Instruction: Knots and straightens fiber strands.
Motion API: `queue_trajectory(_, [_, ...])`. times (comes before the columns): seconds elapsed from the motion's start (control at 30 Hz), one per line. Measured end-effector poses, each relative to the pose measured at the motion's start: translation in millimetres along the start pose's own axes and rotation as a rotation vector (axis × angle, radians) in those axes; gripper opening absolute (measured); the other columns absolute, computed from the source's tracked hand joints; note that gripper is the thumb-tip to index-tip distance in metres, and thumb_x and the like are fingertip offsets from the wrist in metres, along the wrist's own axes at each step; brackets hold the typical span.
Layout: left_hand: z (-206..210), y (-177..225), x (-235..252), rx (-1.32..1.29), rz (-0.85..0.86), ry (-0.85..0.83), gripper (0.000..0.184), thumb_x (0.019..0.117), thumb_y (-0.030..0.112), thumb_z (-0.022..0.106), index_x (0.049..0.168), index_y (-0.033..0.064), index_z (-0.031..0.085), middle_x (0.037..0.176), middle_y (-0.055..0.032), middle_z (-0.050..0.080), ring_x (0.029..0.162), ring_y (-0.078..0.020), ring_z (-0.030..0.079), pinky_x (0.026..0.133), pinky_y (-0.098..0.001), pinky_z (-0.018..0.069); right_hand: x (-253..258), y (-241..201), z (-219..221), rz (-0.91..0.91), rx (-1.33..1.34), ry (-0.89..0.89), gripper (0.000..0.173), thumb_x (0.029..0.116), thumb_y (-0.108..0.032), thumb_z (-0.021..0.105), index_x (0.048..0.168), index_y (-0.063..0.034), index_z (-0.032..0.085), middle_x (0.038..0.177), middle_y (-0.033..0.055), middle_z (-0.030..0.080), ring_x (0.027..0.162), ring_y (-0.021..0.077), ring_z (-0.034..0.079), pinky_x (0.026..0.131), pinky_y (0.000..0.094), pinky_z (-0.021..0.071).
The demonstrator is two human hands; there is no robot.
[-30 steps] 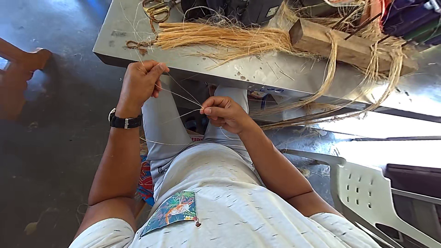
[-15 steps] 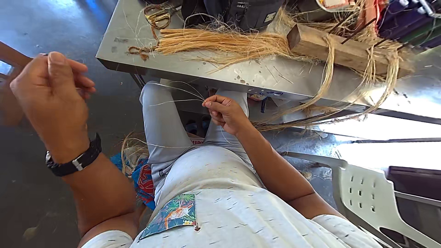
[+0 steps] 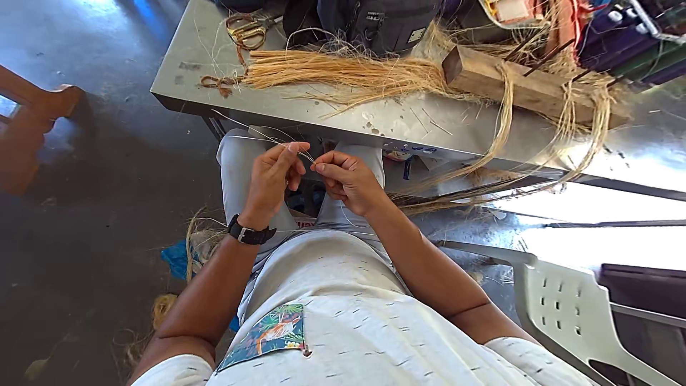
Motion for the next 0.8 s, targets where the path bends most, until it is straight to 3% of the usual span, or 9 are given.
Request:
queue_trajectory(0.07, [0, 3, 2, 0.063, 0.045, 0.009, 0.033, 0.1113, 0.029, 0.044, 0.121, 0.0109, 0.07, 0.07, -0.002, 0.06, 0.049, -0.0081, 0.048, 0.044, -0.0187, 0.042, 0, 2, 0, 0.001, -0.009, 0.001, 0.011, 0.1033, -0.016, 0.061, 0.104, -0.0093, 0.069, 0.064, 0.0002, 0.047, 0.042, 0.0029, 0.034, 0.037, 0.0159, 0.0293])
queue_trajectory(0.33, [-7, 4, -9, 0.187, 0.064, -0.05, 0.033, 0.1107, 0.028, 0.046, 0.113, 0.0089, 0.072, 0.073, -0.0062, 0.062, 0.045, -0.0103, 0.044, 0.039, -0.02, 0.0379, 0, 0, -1, -0.024, 0.009, -0.063, 0.024, 0.1079, -0.024, 0.053, 0.11, -0.0067, 0.069, 0.073, 0.0056, 0.06, 0.045, 0.0058, 0.044, 0.041, 0.018, 0.0394])
queue_trajectory(0.47, [-12, 5, -9, 0.213, 0.059, -0.05, 0.032, 0.1103, 0.028, 0.047, 0.113, 0.009, 0.072, 0.071, -0.006, 0.061, 0.043, -0.0106, 0.042, 0.038, -0.0199, 0.0361, 1, -2, 0, -0.025, 0.003, -0.016, 0.018, 0.1072, -0.021, 0.055, 0.104, -0.0083, 0.068, 0.07, 0.0033, 0.056, 0.043, 0.0032, 0.037, 0.038, 0.0151, 0.0317])
queue_trajectory(0.6, [-16, 11, -10, 0.316, 0.145, -0.009, 0.024, 0.1085, 0.023, 0.052, 0.11, 0.0072, 0.071, 0.07, -0.006, 0.062, 0.04, -0.0106, 0.042, 0.036, -0.02, 0.0374, 9, -3, 1, -0.023, 0.045, 0.052, 0.015, 0.1051, -0.013, 0.057, 0.1, -0.0049, 0.068, 0.07, 0.0008, 0.054, 0.045, 0.0026, 0.039, 0.04, 0.0148, 0.0326])
queue_trajectory(0.8, [-18, 16, -11, 0.424, 0.237, -0.046, 0.017, 0.105, 0.02, 0.059, 0.104, 0.007, 0.071, 0.073, -0.0052, 0.065, 0.043, -0.0101, 0.045, 0.037, -0.0203, 0.0386, 10, -3, 2, -0.016, 0.1, 0.078, 0.015, 0.1051, -0.015, 0.056, 0.1, -0.0074, 0.069, 0.067, -0.0025, 0.049, 0.044, 0.0015, 0.034, 0.038, 0.0142, 0.0301])
Point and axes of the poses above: each hand's wrist, its own x-axis towards the middle knuckle, its own z-axis out of the palm, y = z × x, the point moved 2 cm from there along x, towards the middle knuckle
